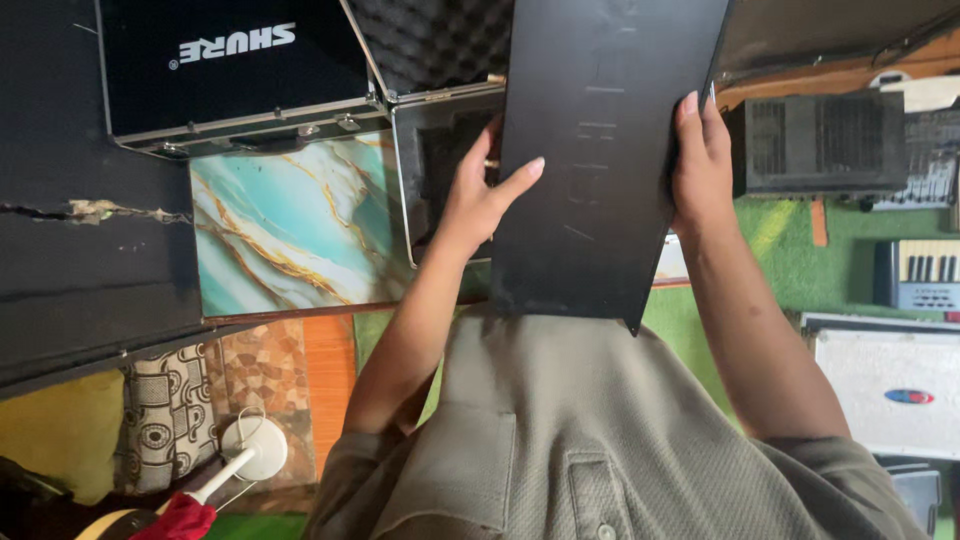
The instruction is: The person organizes audio equipment by placing small antennas into a foam insert inside a hard-shell case, then inserts the entire foam tray into the case and finally places a large rectangular device on top before closing the lid.
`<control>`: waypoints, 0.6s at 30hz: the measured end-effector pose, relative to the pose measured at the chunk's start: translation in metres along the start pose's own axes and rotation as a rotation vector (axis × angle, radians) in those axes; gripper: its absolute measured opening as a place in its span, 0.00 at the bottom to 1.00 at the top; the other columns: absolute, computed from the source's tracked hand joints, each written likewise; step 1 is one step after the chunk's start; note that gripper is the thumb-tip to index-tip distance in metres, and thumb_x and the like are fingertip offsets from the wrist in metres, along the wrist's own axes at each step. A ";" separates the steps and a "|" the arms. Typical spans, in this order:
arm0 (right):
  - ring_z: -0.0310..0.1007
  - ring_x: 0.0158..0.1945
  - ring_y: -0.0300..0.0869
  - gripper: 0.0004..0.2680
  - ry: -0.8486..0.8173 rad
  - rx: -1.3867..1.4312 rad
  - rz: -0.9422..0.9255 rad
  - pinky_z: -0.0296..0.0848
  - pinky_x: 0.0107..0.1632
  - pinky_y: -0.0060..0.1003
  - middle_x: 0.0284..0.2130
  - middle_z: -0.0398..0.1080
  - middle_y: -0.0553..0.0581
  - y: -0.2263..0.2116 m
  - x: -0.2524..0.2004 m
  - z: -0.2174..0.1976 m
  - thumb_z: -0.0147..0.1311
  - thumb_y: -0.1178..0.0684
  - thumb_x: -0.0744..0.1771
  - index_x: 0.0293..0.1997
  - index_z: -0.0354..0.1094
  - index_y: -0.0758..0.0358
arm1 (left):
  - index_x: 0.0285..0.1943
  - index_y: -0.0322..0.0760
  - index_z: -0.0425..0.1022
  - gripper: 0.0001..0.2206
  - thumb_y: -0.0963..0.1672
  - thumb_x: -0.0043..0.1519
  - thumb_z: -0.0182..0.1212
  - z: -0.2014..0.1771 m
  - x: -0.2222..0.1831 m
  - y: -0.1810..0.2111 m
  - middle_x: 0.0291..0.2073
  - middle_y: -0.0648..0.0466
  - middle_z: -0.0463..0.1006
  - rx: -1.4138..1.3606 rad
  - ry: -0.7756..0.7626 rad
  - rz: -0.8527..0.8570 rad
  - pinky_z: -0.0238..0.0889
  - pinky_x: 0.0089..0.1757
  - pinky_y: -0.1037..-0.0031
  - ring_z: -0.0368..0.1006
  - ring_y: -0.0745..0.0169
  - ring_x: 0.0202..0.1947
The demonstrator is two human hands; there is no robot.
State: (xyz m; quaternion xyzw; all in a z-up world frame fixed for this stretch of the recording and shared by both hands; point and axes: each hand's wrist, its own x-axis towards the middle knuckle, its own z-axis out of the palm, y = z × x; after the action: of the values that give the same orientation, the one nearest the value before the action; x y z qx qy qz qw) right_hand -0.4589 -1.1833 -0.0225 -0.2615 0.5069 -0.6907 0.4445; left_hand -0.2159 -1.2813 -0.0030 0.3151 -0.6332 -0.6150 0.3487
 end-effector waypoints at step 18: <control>0.66 0.67 0.46 0.21 0.153 -0.044 -0.002 0.65 0.70 0.40 0.64 0.66 0.64 0.026 0.012 -0.019 0.50 0.46 0.74 0.72 0.53 0.71 | 0.63 0.33 0.75 0.23 0.50 0.64 0.67 -0.006 0.036 0.015 0.51 0.45 0.85 0.380 0.054 0.057 0.71 0.54 0.69 0.82 0.54 0.54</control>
State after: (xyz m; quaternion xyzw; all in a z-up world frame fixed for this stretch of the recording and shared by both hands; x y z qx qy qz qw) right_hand -0.4706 -1.1879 -0.0545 -0.2181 0.5543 -0.6978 0.3978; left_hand -0.2306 -1.3136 0.0144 0.3734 -0.7372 -0.4654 0.3170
